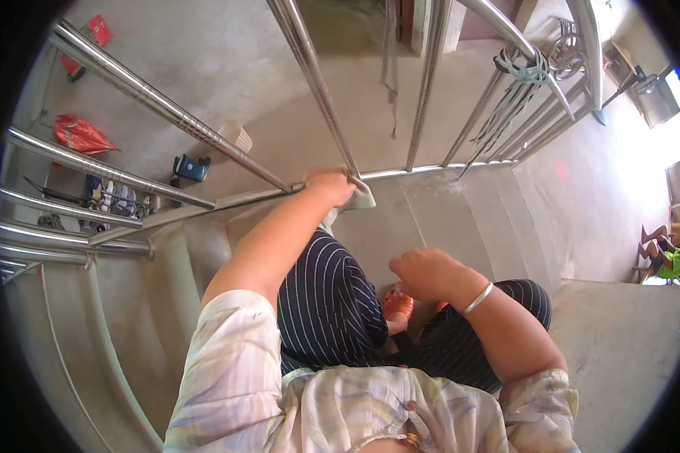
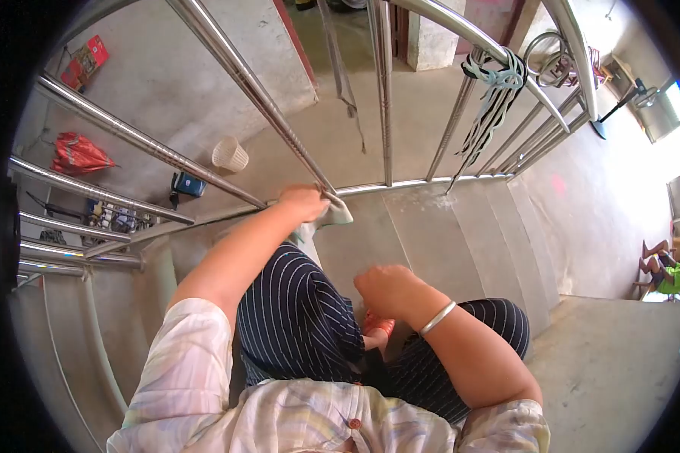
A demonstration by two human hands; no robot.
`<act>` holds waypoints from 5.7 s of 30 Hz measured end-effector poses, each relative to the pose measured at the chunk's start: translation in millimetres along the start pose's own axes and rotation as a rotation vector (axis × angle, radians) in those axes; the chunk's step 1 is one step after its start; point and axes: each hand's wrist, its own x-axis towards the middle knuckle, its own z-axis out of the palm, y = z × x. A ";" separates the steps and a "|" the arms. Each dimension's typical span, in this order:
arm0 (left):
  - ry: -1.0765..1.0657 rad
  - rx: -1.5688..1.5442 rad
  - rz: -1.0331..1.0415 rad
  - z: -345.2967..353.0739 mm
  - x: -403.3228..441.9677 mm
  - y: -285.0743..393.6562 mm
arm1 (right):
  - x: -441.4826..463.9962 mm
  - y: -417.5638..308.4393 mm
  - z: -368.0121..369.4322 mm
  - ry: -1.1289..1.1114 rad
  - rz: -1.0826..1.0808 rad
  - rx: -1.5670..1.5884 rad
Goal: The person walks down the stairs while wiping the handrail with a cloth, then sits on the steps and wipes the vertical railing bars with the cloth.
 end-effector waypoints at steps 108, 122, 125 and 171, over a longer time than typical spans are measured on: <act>0.656 -1.612 -0.079 15.6 24.9 26.0 | 2.4 18.4 -18.8 0.097 0.040 0.075; 1.208 -1.740 0.605 -101.4 -64.5 13.6 | -0.7 18.0 -19.5 0.072 0.100 0.107; 1.213 -1.160 0.244 -59.9 -21.1 11.0 | 4.9 17.4 -17.6 0.075 0.073 0.095; 0.951 -1.508 -0.068 21.2 -83.4 -58.7 | 17.8 31.0 1.7 0.091 0.035 0.068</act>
